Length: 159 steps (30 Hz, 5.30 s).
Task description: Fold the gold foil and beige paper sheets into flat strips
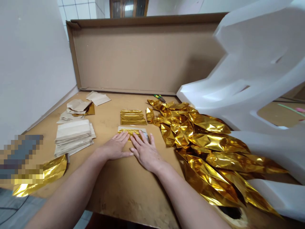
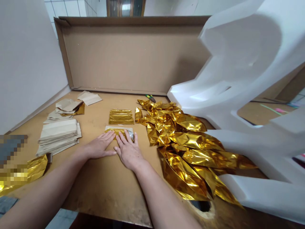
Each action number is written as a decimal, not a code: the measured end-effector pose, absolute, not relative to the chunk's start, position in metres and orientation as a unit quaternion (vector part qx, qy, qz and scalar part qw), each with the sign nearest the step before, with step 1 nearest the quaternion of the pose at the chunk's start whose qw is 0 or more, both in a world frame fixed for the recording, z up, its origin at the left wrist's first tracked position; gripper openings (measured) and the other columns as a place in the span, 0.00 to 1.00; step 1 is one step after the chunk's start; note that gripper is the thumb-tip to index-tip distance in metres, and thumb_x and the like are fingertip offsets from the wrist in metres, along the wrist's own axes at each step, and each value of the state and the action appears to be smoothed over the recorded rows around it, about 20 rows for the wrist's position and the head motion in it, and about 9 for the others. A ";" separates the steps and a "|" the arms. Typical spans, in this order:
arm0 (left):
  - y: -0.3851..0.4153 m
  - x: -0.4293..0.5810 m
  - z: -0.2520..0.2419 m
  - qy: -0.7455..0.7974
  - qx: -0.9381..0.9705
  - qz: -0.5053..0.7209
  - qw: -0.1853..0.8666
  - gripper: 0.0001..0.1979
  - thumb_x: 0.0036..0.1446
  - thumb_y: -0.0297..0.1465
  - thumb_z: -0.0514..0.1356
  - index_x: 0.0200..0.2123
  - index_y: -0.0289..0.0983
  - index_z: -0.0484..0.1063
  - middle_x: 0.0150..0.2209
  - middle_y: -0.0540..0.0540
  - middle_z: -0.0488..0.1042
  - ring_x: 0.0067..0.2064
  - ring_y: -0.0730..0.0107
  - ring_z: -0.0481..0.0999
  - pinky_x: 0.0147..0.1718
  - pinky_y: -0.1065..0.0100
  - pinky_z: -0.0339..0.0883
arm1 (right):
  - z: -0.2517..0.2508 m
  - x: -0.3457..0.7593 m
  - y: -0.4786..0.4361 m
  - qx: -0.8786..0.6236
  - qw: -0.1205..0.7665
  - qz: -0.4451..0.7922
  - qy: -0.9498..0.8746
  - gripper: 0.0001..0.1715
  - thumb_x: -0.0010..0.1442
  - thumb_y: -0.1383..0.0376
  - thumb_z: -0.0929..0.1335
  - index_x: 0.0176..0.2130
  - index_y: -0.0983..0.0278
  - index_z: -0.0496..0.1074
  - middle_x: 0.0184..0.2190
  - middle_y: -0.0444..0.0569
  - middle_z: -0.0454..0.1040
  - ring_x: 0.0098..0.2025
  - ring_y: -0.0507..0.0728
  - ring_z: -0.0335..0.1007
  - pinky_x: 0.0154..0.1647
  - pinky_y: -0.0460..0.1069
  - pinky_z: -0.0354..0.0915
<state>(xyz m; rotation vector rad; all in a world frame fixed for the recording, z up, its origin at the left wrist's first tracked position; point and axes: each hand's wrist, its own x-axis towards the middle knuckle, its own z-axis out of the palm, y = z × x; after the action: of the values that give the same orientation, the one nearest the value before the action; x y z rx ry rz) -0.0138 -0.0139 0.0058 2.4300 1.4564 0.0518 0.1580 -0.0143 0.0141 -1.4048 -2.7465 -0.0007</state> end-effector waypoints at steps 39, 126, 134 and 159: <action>-0.017 -0.004 0.009 0.490 0.854 0.071 0.163 0.37 0.59 0.52 0.44 0.62 0.30 0.51 0.64 0.38 0.47 0.65 0.58 0.45 0.61 0.61 0.42 | 0.025 0.182 -0.001 -0.553 -0.029 0.112 -0.825 0.37 0.63 0.55 0.49 0.64 0.72 0.42 0.65 0.56 0.42 0.66 0.58 0.32 0.63 0.61 0.36; -0.004 -0.015 -0.001 0.538 0.833 0.070 0.113 0.40 0.57 0.52 0.45 0.63 0.28 0.47 0.65 0.36 0.42 0.66 0.57 0.41 0.61 0.59 0.40 | 0.008 0.176 0.015 -0.555 0.024 0.105 -0.825 0.36 0.63 0.50 0.49 0.65 0.63 0.43 0.66 0.51 0.43 0.66 0.58 0.33 0.63 0.63 0.34; 0.009 -0.026 -0.004 0.545 0.823 0.142 0.079 0.23 0.62 0.38 0.47 0.56 0.35 0.62 0.60 0.42 0.59 0.62 0.62 0.56 0.60 0.61 0.49 | 0.007 0.182 0.018 -0.542 0.068 0.095 -0.833 0.31 0.65 0.52 0.49 0.63 0.58 0.50 0.64 0.50 0.50 0.65 0.59 0.41 0.61 0.65 0.39; 0.015 -0.028 -0.008 0.562 0.768 0.277 0.134 0.20 0.53 0.21 0.55 0.50 0.35 0.69 0.52 0.43 0.71 0.56 0.62 0.67 0.59 0.58 0.54 | 0.010 0.184 0.027 -0.558 0.206 0.054 -0.802 0.25 0.57 0.68 0.58 0.53 0.64 0.67 0.49 0.54 0.72 0.51 0.61 0.65 0.58 0.60 0.48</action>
<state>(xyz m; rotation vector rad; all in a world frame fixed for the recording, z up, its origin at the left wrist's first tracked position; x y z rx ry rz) -0.0283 0.0152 -0.0081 2.2252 1.6305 0.8019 0.1841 0.0266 0.0099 -1.5538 -2.2362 0.1492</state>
